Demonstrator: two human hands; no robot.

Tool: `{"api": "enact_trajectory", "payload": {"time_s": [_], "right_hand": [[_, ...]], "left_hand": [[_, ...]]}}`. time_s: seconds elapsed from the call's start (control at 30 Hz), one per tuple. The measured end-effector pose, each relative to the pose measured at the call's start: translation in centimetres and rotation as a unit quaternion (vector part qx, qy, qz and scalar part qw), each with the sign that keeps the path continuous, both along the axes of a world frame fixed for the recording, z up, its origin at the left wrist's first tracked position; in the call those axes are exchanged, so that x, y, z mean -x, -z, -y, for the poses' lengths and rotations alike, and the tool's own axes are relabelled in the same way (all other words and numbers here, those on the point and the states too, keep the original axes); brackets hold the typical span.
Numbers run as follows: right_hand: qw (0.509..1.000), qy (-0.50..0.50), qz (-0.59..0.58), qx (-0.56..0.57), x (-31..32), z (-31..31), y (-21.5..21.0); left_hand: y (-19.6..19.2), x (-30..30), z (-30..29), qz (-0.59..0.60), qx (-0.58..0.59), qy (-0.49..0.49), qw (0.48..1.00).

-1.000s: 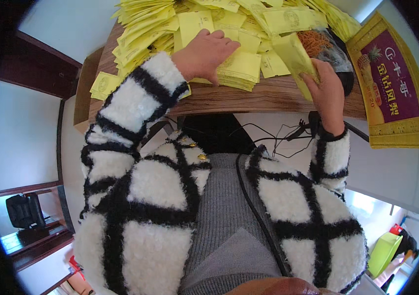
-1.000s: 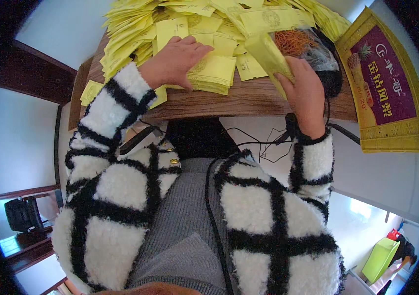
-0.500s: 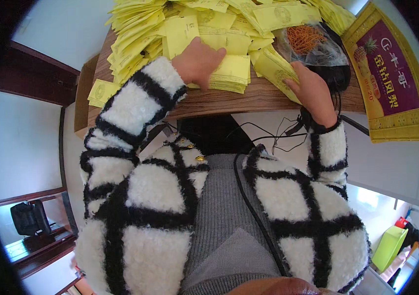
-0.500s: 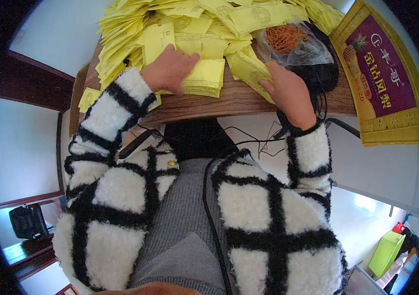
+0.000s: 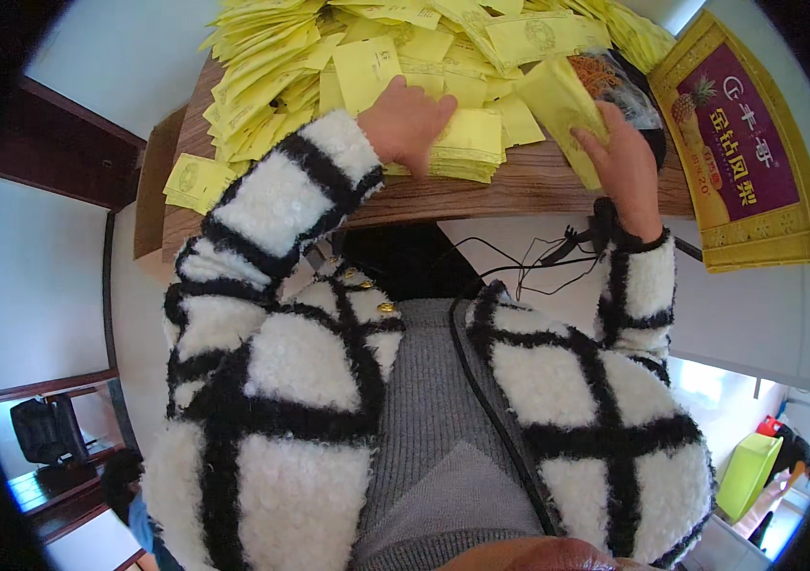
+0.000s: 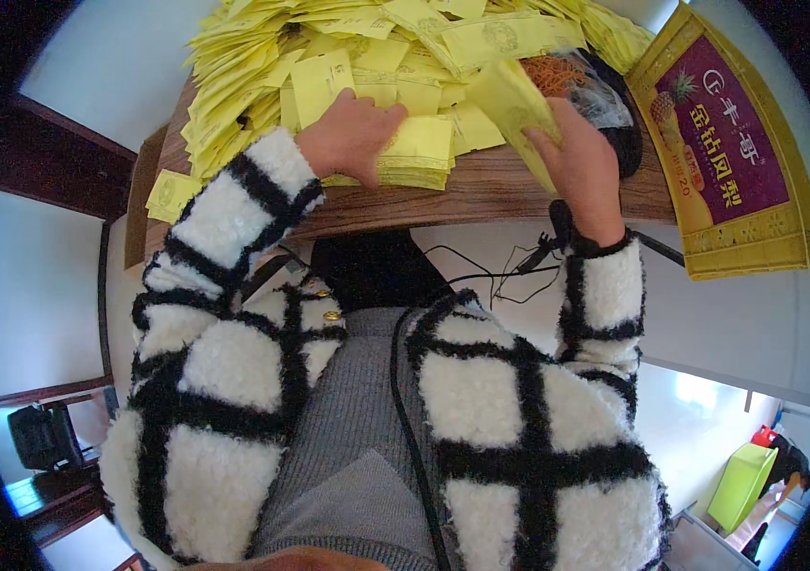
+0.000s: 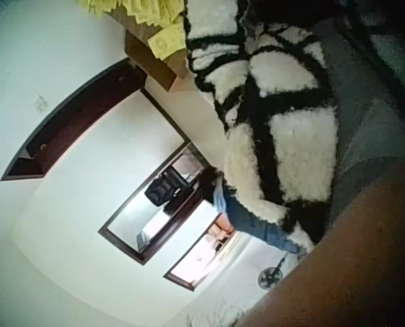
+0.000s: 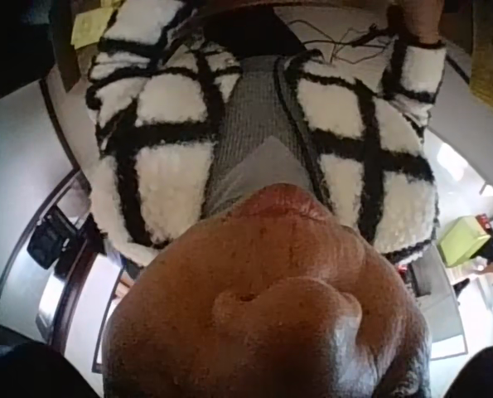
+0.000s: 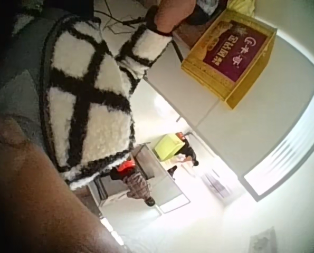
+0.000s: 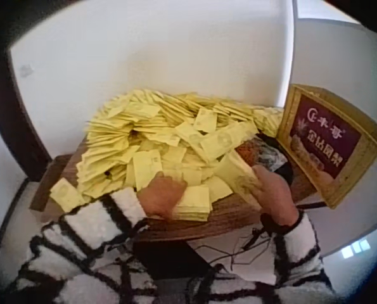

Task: Folding and stacking yellow paper items at a workstation.

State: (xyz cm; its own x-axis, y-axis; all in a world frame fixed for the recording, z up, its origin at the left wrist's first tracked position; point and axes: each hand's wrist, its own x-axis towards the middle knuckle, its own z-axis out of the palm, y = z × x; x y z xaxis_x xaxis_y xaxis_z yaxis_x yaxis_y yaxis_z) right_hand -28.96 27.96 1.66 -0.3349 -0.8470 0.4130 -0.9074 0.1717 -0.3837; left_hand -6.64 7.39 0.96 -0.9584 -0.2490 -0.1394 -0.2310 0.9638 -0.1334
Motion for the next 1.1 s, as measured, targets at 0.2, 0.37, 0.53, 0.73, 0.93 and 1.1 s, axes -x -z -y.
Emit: {"api": "enact_trajectory", "payload": {"time_s": [0.2,0.37,0.53,0.73,0.93,1.1], "right_hand": [[0.986,-0.077,0.117,0.092,-0.4,1.9,-1.8],[0.937,-0.222,0.267,0.042,-1.8,5.9,-1.6],[0.902,-0.25,0.352,-0.027,-0.6,7.4,-0.4],[0.877,-0.301,0.366,-0.083,-1.9,9.8,-0.7],[0.908,-0.341,0.198,-0.14,-2.3,13.4,1.5],[0.896,-0.342,0.23,-0.167,-1.7,14.3,2.8]], "left_hand": [[-1.6,-1.5,0.0,-0.025,0.003,0.03,0.999],[-2.6,-4.6,0.7,-0.057,0.033,0.011,0.998],[-4.3,-3.8,1.7,-0.054,0.029,0.022,0.998],[-7.4,-8.1,1.5,-0.085,0.021,-0.031,0.996],[-2.2,-7.5,4.6,-0.078,0.032,-0.052,0.995],[-2.3,-7.0,5.0,-0.113,-0.071,-0.026,0.991]]}}
